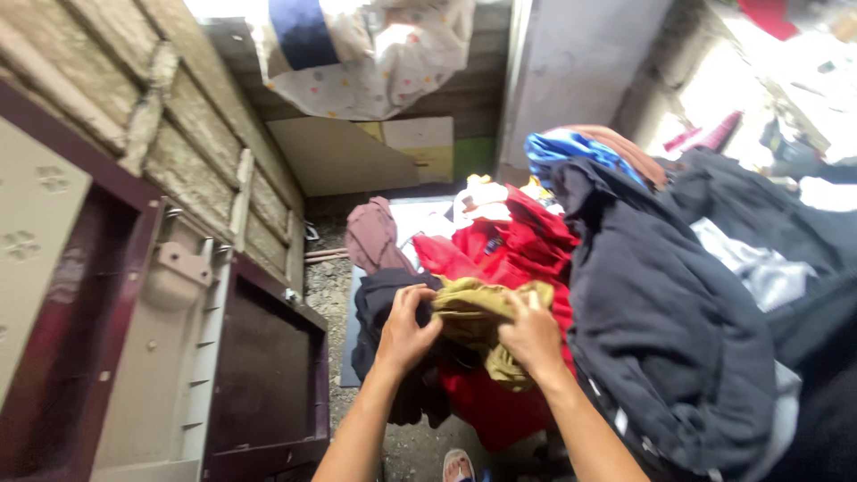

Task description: The person picks up various garments from a pile, folds them, places them on hangers, and hangs them in a wardrobe. The person handles a dark shirt, a red polo, a light-colored top, and a dark hoodie, placing each on a hanger and into the closet.

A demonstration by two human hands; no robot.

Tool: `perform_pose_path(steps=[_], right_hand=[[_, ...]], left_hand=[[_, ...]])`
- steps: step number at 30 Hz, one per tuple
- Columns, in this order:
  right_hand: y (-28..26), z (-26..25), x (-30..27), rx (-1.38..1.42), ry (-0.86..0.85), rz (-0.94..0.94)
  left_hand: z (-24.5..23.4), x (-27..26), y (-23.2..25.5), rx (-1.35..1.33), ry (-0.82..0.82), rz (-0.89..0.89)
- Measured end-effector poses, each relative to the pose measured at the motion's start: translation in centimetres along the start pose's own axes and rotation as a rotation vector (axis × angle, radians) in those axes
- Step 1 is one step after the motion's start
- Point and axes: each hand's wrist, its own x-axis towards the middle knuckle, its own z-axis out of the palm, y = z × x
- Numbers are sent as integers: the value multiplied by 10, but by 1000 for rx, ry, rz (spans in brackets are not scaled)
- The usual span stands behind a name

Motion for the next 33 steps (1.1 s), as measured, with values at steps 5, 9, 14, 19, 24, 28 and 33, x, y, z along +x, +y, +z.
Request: perform_pose_path(steps=[5, 9, 14, 19, 24, 28, 33], right_hand=[[-34, 16, 15, 522, 179, -201], [-69, 26, 18, 789, -286, -401], [-42, 14, 47, 414, 106, 22], [21, 30, 64, -270, 175, 5], [53, 14, 68, 650, 448, -66], [61, -51, 45, 1321, 448, -58], [52, -117, 8, 1693, 515, 52]], left_hand=[[-15, -9, -10, -396, 252, -150], [-26, 6, -12, -272, 416, -65], [-13, 15, 7, 688, -272, -251], [8, 17, 11, 694, -321, -101], [13, 20, -4, 738, -382, -167], [17, 18, -11, 666, -328, -119], [23, 23, 2, 791, -347, -102]])
